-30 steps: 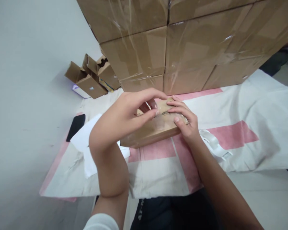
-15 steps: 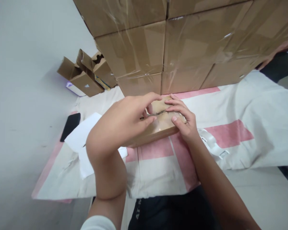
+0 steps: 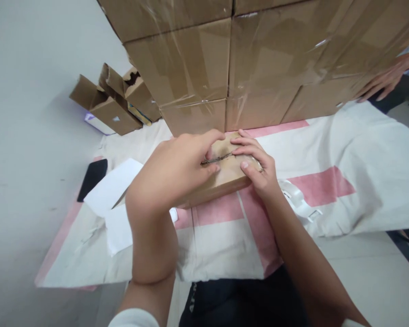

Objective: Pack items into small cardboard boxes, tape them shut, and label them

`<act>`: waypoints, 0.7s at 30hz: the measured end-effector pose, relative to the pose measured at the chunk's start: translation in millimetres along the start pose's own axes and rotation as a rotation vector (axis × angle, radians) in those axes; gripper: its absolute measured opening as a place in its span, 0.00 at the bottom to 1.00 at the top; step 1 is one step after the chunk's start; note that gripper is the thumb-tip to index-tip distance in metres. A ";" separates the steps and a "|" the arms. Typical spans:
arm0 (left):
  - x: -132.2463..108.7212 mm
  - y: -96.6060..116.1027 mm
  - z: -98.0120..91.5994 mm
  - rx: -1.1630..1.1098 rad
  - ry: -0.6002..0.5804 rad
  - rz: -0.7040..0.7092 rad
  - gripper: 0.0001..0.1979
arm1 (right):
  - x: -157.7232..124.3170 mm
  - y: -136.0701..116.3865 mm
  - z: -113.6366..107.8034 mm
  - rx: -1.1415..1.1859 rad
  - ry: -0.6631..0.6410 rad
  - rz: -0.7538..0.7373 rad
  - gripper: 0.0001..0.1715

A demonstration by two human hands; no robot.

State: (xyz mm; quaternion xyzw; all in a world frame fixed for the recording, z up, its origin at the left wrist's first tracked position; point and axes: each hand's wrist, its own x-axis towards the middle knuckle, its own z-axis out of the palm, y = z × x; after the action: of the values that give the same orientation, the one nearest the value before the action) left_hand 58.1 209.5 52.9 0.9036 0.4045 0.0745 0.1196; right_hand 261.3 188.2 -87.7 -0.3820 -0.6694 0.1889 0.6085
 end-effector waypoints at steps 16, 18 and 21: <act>6.5 -10.6 6.6 -0.014 0.013 -0.030 0.14 | 0.4 0.2 0.9 -0.019 0.008 0.004 0.14; 8.7 -11.8 8.7 -0.030 0.021 -0.029 0.12 | 0.6 -0.1 0.7 -0.027 0.007 0.016 0.14; 11.8 -12.7 12.6 -0.030 0.060 -0.028 0.09 | 0.5 -0.8 0.4 -0.030 0.010 0.019 0.15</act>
State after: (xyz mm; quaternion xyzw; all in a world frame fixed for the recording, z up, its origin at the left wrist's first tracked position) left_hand 59.8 224.5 37.8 0.8933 0.4194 0.1058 0.1221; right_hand 260.7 188.1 -86.8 -0.3985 -0.6656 0.1826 0.6040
